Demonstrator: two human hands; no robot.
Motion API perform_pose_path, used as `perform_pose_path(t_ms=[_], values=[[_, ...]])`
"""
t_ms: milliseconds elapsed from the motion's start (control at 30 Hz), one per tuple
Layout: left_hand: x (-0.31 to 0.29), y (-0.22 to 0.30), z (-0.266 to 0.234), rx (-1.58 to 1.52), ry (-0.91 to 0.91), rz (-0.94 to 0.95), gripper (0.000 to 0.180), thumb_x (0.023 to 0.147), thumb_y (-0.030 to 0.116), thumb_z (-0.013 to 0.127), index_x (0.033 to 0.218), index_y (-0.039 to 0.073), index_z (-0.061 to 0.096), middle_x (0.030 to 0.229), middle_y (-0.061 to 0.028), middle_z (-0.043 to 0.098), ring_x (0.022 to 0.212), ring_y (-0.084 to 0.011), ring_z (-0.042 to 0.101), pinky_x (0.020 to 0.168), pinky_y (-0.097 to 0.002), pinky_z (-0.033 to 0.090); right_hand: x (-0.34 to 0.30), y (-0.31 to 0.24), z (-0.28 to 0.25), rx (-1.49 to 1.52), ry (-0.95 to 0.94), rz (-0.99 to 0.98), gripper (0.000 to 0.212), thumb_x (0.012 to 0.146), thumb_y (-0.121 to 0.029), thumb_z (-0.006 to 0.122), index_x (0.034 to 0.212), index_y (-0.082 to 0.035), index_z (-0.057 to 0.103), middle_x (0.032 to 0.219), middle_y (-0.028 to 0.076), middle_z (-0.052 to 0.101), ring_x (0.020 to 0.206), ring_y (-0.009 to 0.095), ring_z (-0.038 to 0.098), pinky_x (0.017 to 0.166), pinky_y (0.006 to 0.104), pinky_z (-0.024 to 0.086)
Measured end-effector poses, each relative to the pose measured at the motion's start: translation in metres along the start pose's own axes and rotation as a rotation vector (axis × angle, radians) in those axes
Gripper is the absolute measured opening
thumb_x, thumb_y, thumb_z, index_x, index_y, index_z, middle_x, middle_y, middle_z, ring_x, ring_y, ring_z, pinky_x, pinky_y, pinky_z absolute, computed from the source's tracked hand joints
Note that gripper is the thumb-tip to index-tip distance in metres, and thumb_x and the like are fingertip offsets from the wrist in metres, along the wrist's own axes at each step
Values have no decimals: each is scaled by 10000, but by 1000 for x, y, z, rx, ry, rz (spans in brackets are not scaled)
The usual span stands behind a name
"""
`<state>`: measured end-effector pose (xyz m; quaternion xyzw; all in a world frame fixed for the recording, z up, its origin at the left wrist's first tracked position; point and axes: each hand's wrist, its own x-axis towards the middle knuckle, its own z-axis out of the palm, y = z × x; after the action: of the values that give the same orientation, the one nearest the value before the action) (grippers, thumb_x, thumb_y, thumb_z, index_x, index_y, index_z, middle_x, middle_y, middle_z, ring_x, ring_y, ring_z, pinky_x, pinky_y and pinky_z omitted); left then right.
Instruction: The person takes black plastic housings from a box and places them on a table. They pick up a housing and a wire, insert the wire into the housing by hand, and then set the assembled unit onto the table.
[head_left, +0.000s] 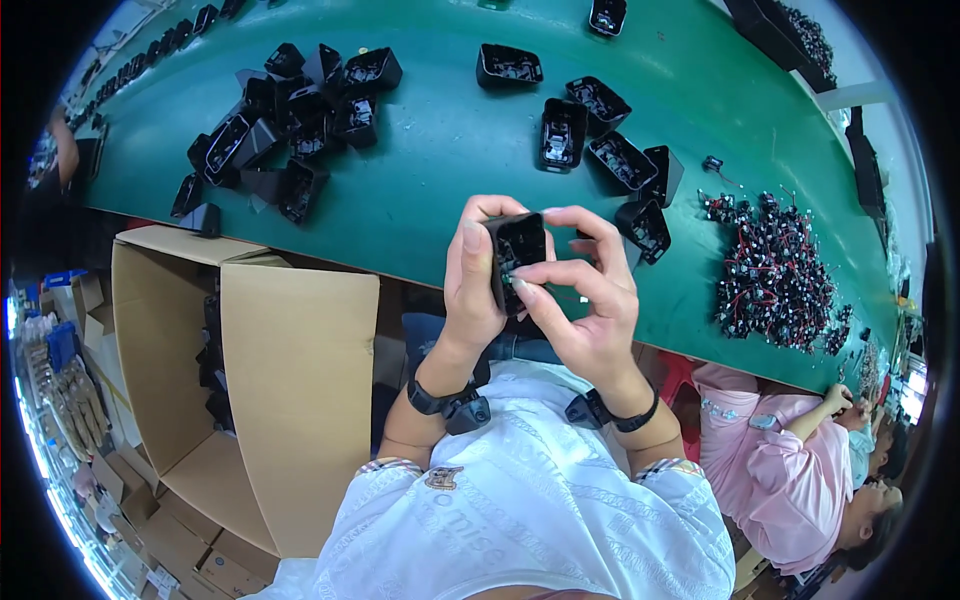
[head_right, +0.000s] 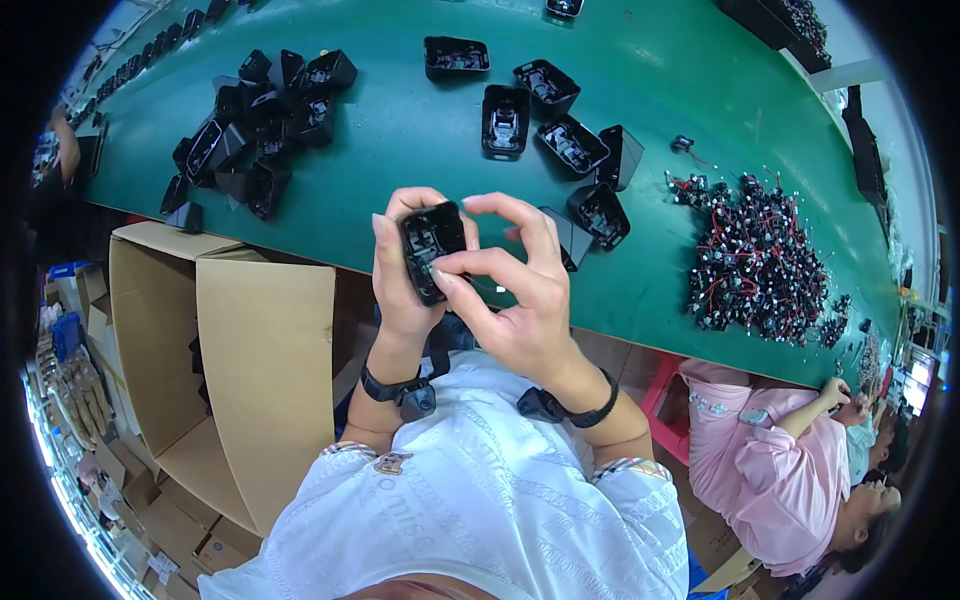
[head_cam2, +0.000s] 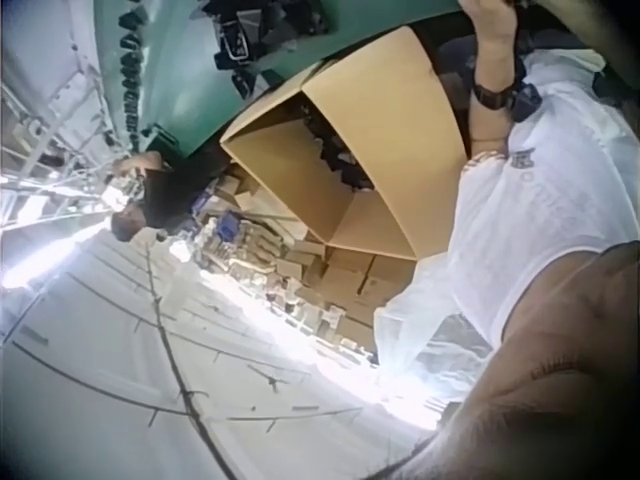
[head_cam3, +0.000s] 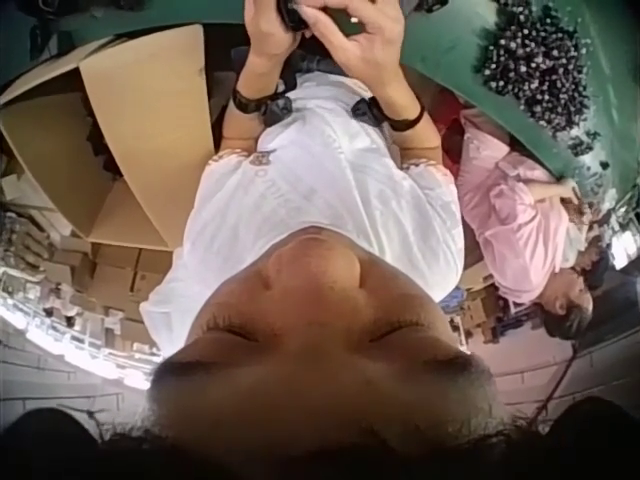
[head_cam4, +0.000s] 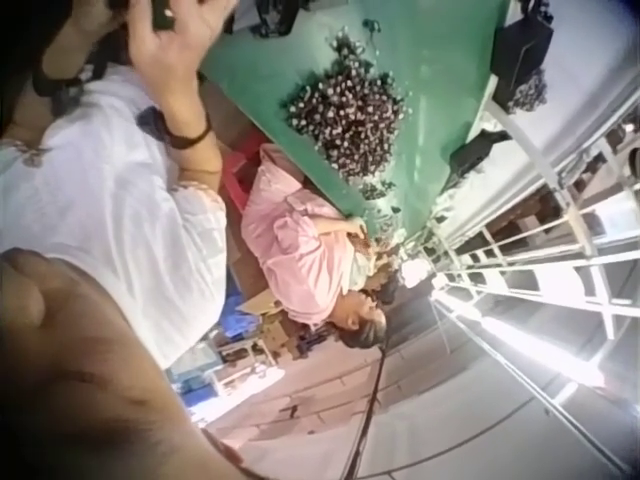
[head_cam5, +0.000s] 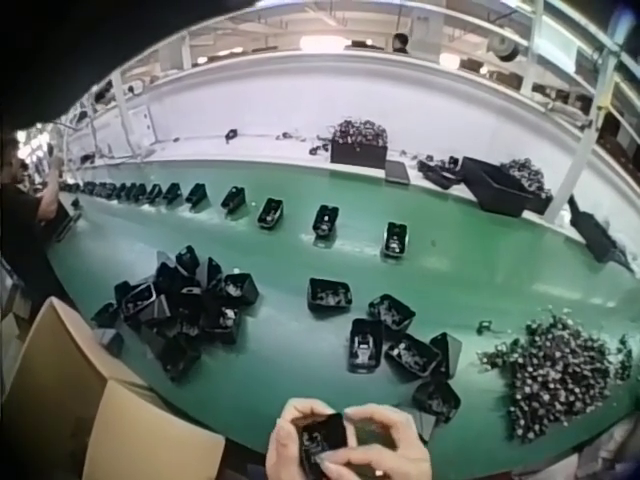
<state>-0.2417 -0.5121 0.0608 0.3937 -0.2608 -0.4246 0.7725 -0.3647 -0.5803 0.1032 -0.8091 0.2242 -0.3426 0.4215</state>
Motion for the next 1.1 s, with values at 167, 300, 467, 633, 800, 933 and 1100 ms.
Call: perform_pose_path(t_ms=[167,300,467,633,800,933,1100], values=[[-2,-3,-5,131,36,-26,555,1074,550,297,1068,48,532,884,-95,611,763,-127,557,676,-272,469,8,-19,-22,-211,-208,-143,322,690,-134,836,997,-87,751,1395,183,549,1259,402,516,1011,514,460],[1,-14,-4,-17,-1,-56,506,1079,492,311,1031,49,551,880,-66,590,762,-122,531,686,-269,444,8,-9,-23,-168,-253,-157,397,656,-129,866,1022,-74,721,1482,216,493,1377,444,454,1073,519,421],[-5,-2,15,160,74,-64,489,1097,462,321,1080,33,555,905,-38,570,775,-84,518,700,-244,439,6,5,-24,-58,-243,-140,324,646,-64,869,912,-33,687,1416,221,562,1251,414,590,984,467,515],[-5,16,12,18,-78,-308,425,1086,465,443,1039,50,518,767,-15,550,600,-58,517,539,-217,421,-3,33,-28,842,-79,208,256,760,-76,845,958,-16,695,1492,312,469,1391,404,474,1116,490,384],[4,37,15,148,-94,-275,484,1049,492,509,936,26,570,705,-44,630,506,-65,548,447,-205,411,-19,30,-20,839,-24,280,255,808,-206,834,911,-24,689,1494,330,447,1367,406,479,1050,487,417],[7,36,10,8,-124,-431,459,1034,446,543,900,13,611,713,-64,660,511,-72,579,433,-198,427,-16,28,-14,868,-19,247,250,807,-177,834,944,-2,720,1530,357,395,1439,429,408,1151,542,325],[0,21,12,-158,-83,-404,451,1032,431,544,914,5,626,714,-69,666,507,-73,585,416,-194,419,-13,30,-20,921,-65,282,262,822,-206,826,954,0,730,1537,357,382,1459,446,371,1150,557,336]])
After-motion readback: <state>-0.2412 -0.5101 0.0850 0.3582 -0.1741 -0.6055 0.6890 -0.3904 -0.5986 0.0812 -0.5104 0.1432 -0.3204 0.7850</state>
